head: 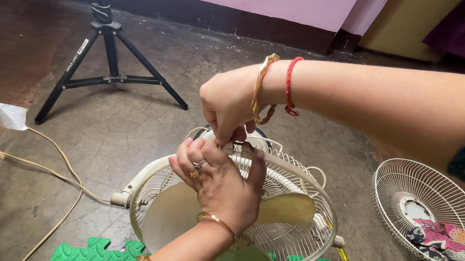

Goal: The person sits on the floor and services a table fan. They detach the front grille, use a screwdriver to loosen the fan components, remove the blade assembly, and then reattach the grille and secure the parts back together.

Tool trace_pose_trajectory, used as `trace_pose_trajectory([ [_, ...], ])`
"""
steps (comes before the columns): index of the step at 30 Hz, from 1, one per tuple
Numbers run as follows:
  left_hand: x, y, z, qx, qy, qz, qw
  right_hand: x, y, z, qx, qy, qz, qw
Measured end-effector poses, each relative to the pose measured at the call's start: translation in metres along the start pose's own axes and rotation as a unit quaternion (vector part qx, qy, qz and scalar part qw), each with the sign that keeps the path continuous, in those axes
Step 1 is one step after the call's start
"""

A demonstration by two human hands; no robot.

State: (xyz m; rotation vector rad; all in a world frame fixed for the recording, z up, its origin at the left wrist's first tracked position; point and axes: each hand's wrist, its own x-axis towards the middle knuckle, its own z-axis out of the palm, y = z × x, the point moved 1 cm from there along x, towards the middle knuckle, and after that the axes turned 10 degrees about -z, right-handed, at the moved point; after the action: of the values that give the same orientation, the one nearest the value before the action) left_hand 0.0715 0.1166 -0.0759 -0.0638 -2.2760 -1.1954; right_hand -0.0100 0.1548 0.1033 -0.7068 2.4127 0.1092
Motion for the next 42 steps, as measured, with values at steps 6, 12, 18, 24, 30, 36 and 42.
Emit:
trace_pose_trajectory([
  [6, 0.000, -0.001, 0.002, 0.006, -0.004, -0.010, 1.000, -0.001, 0.004, 0.005, 0.005, 0.031, 0.022, 0.999],
  [12, 0.001, 0.001, 0.004, 0.010, -0.003, -0.023, 1.000, 0.009, 0.019, 0.006, 0.096, 0.027, -0.012, 0.995],
  [18, 0.003, 0.001, 0.004, -0.002, 0.000, -0.024, 1.000, 0.016, 0.029, 0.003, 0.148, -0.003, 0.024, 0.989],
  [24, 0.002, 0.001, 0.005, -0.007, -0.008, -0.024, 1.000, 0.019, 0.025, 0.005, 0.124, -0.034, 0.021, 0.992],
  [30, 0.003, 0.002, 0.004, -0.023, 0.000, -0.031, 0.999, 0.020, 0.034, 0.007, 0.254, -0.029, 0.021, 0.966],
  [36, 0.004, 0.002, 0.004, -0.016, -0.008, -0.039, 0.999, 0.022, 0.040, 0.018, 0.355, 0.005, 0.014, 0.935],
  [42, 0.004, 0.002, 0.003, -0.004, -0.017, -0.031, 0.999, 0.021, 0.047, 0.020, 0.423, 0.006, 0.037, 0.905],
])
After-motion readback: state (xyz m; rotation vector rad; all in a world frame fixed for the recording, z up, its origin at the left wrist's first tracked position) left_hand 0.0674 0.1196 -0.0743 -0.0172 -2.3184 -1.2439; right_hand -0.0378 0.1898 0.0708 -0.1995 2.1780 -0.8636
